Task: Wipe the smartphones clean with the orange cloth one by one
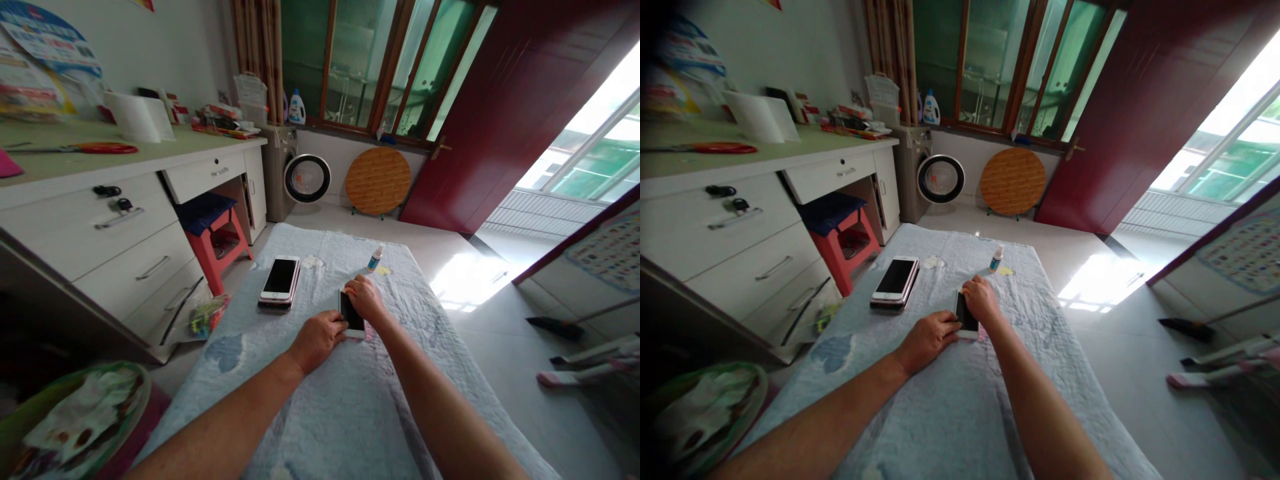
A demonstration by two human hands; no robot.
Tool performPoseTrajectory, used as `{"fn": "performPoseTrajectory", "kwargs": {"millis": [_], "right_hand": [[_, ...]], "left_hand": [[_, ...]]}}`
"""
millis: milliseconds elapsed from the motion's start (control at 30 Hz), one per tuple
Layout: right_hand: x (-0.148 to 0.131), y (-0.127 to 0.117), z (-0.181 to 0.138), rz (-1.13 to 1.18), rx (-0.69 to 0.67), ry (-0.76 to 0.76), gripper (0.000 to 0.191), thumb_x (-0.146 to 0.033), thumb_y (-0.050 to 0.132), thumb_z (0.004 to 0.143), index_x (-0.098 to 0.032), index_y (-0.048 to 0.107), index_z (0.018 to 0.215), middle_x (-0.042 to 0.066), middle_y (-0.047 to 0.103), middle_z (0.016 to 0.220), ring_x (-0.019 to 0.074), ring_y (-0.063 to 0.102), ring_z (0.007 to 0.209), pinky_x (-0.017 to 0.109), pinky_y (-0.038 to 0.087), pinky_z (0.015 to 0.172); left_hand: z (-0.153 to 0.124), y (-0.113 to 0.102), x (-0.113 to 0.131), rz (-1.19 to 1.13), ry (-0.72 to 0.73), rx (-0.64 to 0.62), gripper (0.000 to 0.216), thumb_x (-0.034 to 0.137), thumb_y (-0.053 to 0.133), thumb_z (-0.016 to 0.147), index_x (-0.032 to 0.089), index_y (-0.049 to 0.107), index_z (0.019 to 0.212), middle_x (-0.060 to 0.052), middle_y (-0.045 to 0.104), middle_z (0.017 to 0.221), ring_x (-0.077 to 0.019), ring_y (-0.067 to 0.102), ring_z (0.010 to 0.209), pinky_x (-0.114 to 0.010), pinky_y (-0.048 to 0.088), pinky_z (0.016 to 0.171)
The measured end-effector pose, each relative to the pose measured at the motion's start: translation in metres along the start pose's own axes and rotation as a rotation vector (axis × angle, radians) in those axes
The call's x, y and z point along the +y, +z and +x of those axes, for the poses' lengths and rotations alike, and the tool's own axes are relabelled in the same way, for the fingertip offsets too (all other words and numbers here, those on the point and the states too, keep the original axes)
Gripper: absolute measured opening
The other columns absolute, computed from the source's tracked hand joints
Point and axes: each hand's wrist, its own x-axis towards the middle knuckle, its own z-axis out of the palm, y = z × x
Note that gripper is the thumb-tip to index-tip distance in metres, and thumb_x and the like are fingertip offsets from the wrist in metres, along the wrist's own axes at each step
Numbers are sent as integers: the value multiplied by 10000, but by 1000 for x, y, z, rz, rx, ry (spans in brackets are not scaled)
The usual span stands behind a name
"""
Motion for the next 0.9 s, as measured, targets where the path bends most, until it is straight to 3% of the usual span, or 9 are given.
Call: {"fn": "performPoseTrajectory", "kwargs": {"millis": [167, 400, 600, 700, 800, 900], "right_hand": [[-10, -11, -22, 147, -108, -158, 216, -115, 524, 846, -181, 730, 829, 36, 603, 851, 132, 560, 804, 227, 409, 774], [-10, -27, -43, 281, -253, -236, 199, -69, 576, 785, -182, 736, 821, 23, 618, 821, 125, 569, 790, 219, 418, 746], [-13, -10, -11, 74, -147, -130, 204, -162, 529, 868, -176, 732, 883, 45, 627, 873, 137, 572, 833, 221, 406, 785], [-15, -3, 10, -37, -128, -64, 235, -195, 492, 902, -172, 722, 948, 65, 646, 928, 152, 581, 894, 223, 399, 831], [-15, 0, 26, -123, -154, -25, 273, -200, 452, 916, -161, 711, 995, 98, 654, 990, 171, 588, 950, 232, 397, 859], [-14, 1, 39, -154, -231, -17, 296, -189, 437, 906, -163, 720, 987, 119, 666, 1002, 183, 602, 950, 238, 411, 836]], "left_hand": [[-1, -1, 3, 80, 23, 39, 164, 266, 609, 908, 195, 694, 1029, -39, 676, 1060, -203, 615, 1007, -316, 472, 916], [-4, 0, 7, 221, 72, 62, 122, 277, 583, 924, 181, 658, 930, -32, 671, 913, -203, 625, 871, -315, 481, 791], [-3, 0, 8, 255, 80, 76, 186, 310, 593, 919, 173, 638, 801, -24, 650, 804, -186, 616, 778, -296, 455, 723], [-2, -1, 11, 272, 90, 98, 154, 331, 609, 910, 184, 655, 916, -25, 644, 817, -192, 609, 797, -306, 454, 741], [0, 1, 13, 292, 98, 118, 167, 322, 626, 899, 200, 642, 1012, -32, 634, 880, -203, 599, 859, -318, 456, 777], [2, 5, 13, 306, 90, 83, 102, 295, 627, 897, 201, 643, 932, -31, 609, 894, -193, 589, 862, -304, 457, 765]]}}
